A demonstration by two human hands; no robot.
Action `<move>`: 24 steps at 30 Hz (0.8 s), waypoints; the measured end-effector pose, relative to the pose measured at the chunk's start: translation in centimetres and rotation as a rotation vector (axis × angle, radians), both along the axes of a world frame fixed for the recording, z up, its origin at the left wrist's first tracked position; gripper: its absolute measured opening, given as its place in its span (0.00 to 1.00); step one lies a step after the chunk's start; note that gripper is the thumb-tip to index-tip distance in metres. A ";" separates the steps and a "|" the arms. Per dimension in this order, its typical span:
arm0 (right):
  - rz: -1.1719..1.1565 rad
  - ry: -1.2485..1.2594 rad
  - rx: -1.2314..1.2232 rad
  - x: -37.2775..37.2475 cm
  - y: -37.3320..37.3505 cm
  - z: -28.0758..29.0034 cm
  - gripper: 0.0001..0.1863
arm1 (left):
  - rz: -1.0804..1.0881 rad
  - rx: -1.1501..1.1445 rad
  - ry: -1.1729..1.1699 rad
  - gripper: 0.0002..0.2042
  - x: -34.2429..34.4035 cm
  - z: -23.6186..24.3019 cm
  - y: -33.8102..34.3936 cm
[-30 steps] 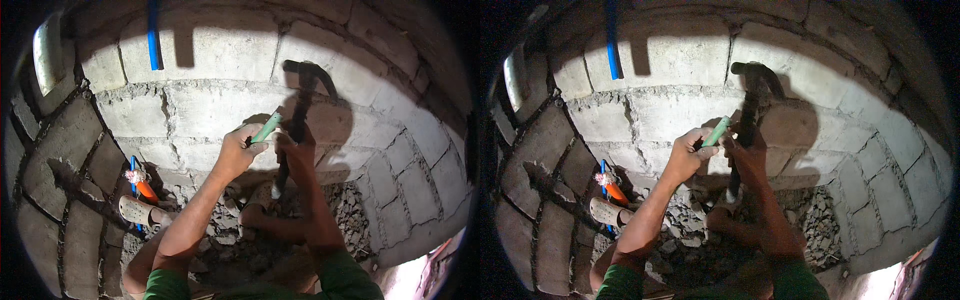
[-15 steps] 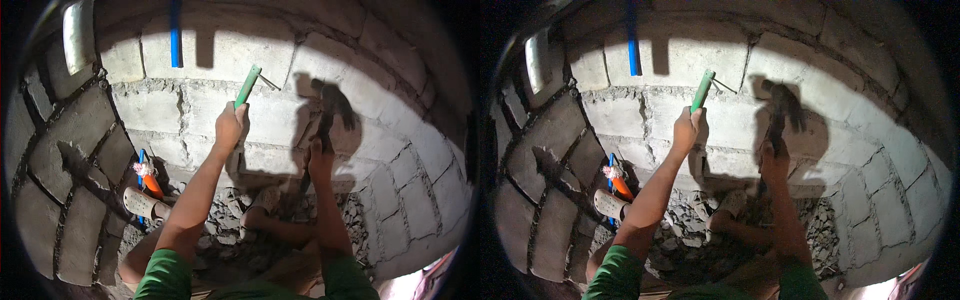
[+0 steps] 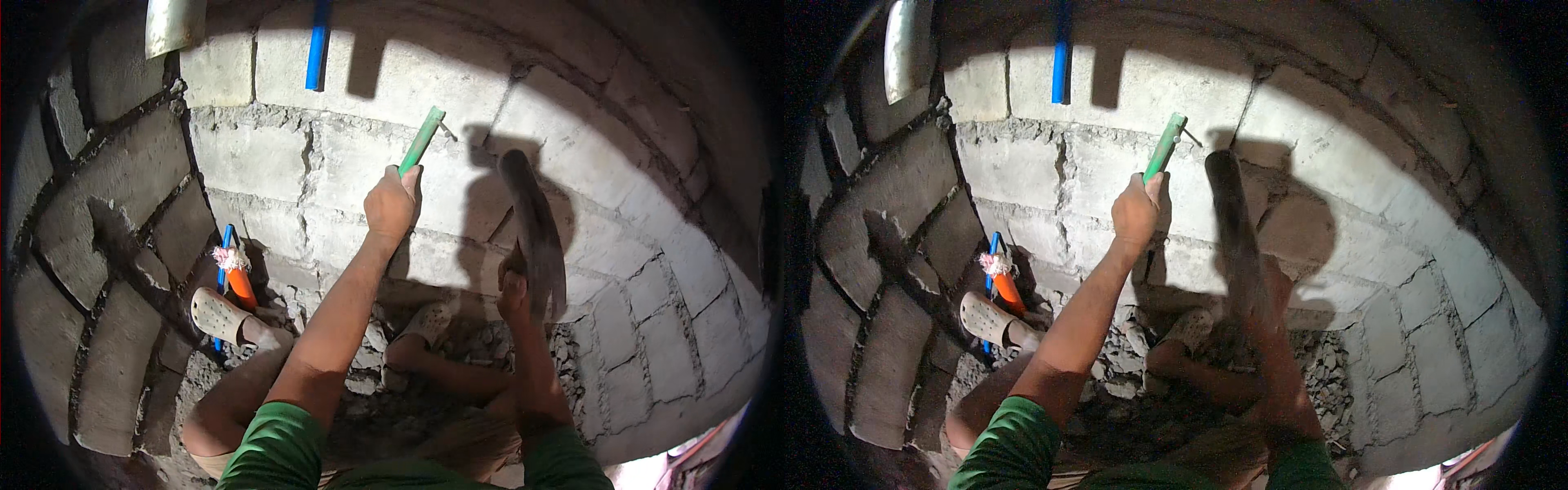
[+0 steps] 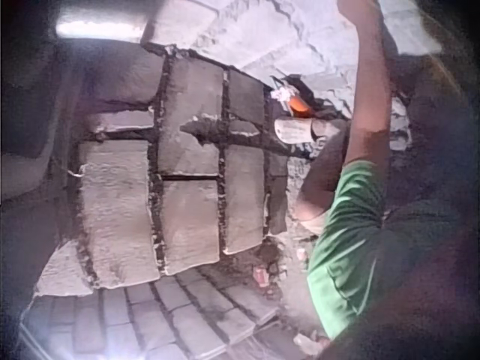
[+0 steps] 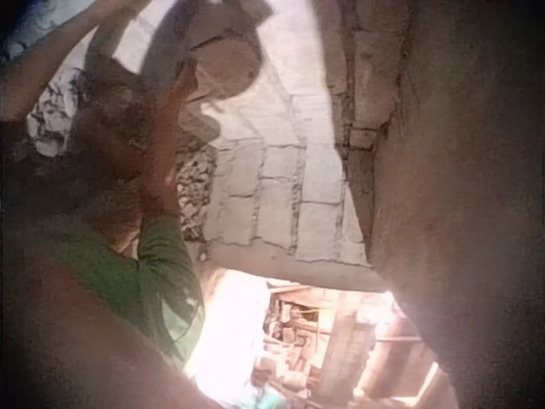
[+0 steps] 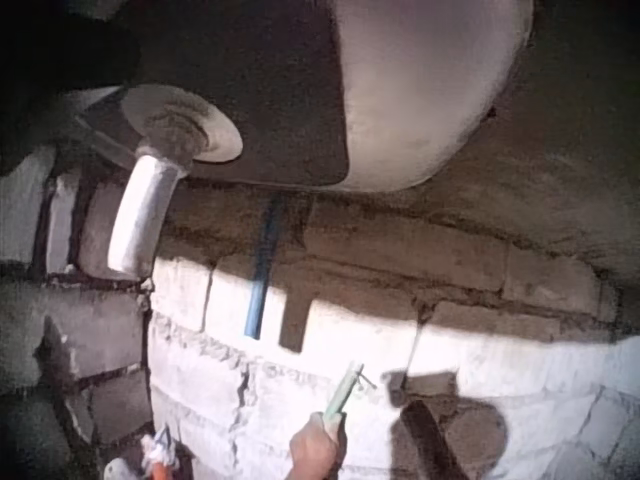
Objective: Installing or securing a pipe into a block wall using a hammer and metal pins.
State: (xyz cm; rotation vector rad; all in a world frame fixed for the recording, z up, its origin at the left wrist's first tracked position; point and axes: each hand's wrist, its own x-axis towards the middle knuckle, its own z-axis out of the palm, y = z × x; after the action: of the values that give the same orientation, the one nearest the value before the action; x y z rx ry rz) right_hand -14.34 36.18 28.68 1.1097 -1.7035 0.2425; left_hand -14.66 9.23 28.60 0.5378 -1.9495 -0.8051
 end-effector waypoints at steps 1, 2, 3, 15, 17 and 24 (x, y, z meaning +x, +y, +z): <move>0.083 -0.180 -0.010 -0.3 0.3 0.3 0.15 | -0.002 0.007 0.002 0.23 0.1 0.1 0.2; 0.166 -0.359 -0.020 -0.5 0.4 0.8 0.16 | -0.011 -0.003 0.006 0.23 0.0 0.3 0.2; 0.158 -0.359 -0.013 -1.3 -0.7 1.6 0.16 | -0.024 -0.011 0.008 0.23 -0.2 0.3 0.5; 0.092 -0.567 -0.127 6.3 0.0 3.7 0.07 | 0.064 -0.073 -0.001 0.22 0.1 -0.3 -1.6; 0.328 -0.508 -0.240 0.0 4.3 -1.1 0.24 | 0.009 -0.048 0.004 0.22 -0.8 0.8 0.3; 0.232 -0.481 -0.153 1.0 0.4 0.8 0.21 | -0.088 -0.115 0.327 0.15 1.9 0.6 -0.7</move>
State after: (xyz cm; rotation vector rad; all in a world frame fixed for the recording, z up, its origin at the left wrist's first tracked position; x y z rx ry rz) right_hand -13.30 36.58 29.51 1.1975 -1.9284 0.8282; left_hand -12.79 8.54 29.19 0.2357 -1.7121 -0.7774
